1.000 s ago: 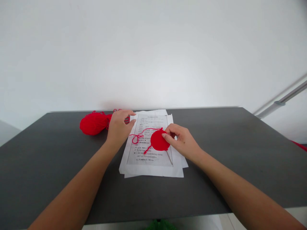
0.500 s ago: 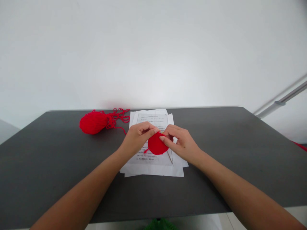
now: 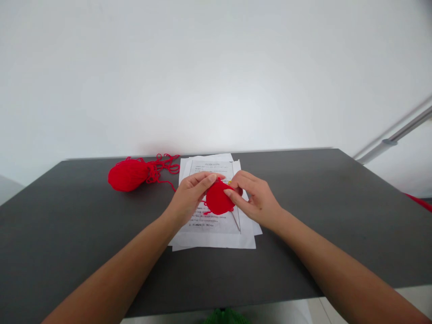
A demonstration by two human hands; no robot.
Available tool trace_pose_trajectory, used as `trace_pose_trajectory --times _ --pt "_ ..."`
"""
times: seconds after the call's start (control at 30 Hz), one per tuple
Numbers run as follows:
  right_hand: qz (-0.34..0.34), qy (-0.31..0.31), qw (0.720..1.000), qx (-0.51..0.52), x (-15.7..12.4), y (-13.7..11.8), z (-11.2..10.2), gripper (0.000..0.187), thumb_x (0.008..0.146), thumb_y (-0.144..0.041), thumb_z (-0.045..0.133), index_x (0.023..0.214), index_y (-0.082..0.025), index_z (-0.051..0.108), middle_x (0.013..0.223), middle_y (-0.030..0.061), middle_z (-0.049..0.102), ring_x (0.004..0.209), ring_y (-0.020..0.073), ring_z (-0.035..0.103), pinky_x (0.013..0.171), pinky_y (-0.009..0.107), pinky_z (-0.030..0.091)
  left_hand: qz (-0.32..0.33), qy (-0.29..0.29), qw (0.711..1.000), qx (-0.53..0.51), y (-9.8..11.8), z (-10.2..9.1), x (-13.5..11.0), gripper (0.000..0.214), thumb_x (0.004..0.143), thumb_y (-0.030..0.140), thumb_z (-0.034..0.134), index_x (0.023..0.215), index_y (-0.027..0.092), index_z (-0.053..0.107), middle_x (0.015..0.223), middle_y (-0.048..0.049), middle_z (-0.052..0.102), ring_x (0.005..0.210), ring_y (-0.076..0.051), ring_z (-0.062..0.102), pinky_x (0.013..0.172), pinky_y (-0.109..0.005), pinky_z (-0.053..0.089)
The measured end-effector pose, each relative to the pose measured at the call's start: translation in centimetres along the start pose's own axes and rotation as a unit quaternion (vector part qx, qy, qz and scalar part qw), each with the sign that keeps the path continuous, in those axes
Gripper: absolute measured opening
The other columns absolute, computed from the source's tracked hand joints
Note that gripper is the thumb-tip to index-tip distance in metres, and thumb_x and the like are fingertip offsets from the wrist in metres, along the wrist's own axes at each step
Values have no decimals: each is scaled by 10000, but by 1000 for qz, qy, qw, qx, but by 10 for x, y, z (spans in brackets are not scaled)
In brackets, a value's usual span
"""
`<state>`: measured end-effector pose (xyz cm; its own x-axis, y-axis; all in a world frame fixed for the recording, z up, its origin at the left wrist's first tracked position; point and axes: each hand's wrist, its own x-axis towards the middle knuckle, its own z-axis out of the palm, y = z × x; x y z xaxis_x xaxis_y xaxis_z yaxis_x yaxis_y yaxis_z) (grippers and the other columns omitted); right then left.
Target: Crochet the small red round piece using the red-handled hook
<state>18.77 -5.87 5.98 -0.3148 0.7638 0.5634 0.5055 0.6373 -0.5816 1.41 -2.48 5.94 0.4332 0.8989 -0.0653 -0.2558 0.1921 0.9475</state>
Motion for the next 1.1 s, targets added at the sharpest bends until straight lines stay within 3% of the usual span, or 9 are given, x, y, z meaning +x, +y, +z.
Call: trace_pose_trajectory --times 0.13,0.27,0.47,0.6,0.8,1.1 --pt "5 1 1000 -6 0 1 -1 160 867 -235 508 711 -202 506 671 14 515 632 143 467 587 275 380 39 6 999 29 -3 -5 1 143 653 227 757 769 189 684 733 12 686 661 -110 606 653 -229 468" --pt "18 11 999 29 0 -2 -4 179 902 -264 468 739 -202 510 702 21 534 657 146 493 617 285 397 62 30 997 47 -4 -3 0 119 654 221 753 733 186 672 696 18 675 650 -109 601 638 -227 465" --pt "120 74 981 135 0 -5 -4 80 894 -294 491 887 -217 511 760 8 515 666 136 497 602 272 408 73 61 990 101 0 0 -2 135 649 240 748 733 177 665 685 9 672 639 -124 602 626 -243 474" --pt "179 58 952 241 2 -8 -1 233 848 -295 557 1058 -229 479 762 -12 497 642 119 493 562 248 403 88 82 983 140 -1 0 -1 133 667 240 727 772 174 679 743 -9 687 701 -150 618 666 -260 488" --pt "274 7 907 319 5 -10 -1 165 788 -307 610 822 -186 503 650 -38 504 532 83 457 498 222 358 127 81 961 233 -5 -1 -1 115 719 233 665 808 164 689 824 -28 686 798 -172 618 725 -279 484" --pt "315 -26 885 343 3 0 -1 209 688 -260 681 737 -177 495 591 -58 493 511 72 404 478 216 275 147 60 942 296 -16 1 -3 89 756 212 617 811 184 681 774 -10 653 735 -144 604 677 -265 481"
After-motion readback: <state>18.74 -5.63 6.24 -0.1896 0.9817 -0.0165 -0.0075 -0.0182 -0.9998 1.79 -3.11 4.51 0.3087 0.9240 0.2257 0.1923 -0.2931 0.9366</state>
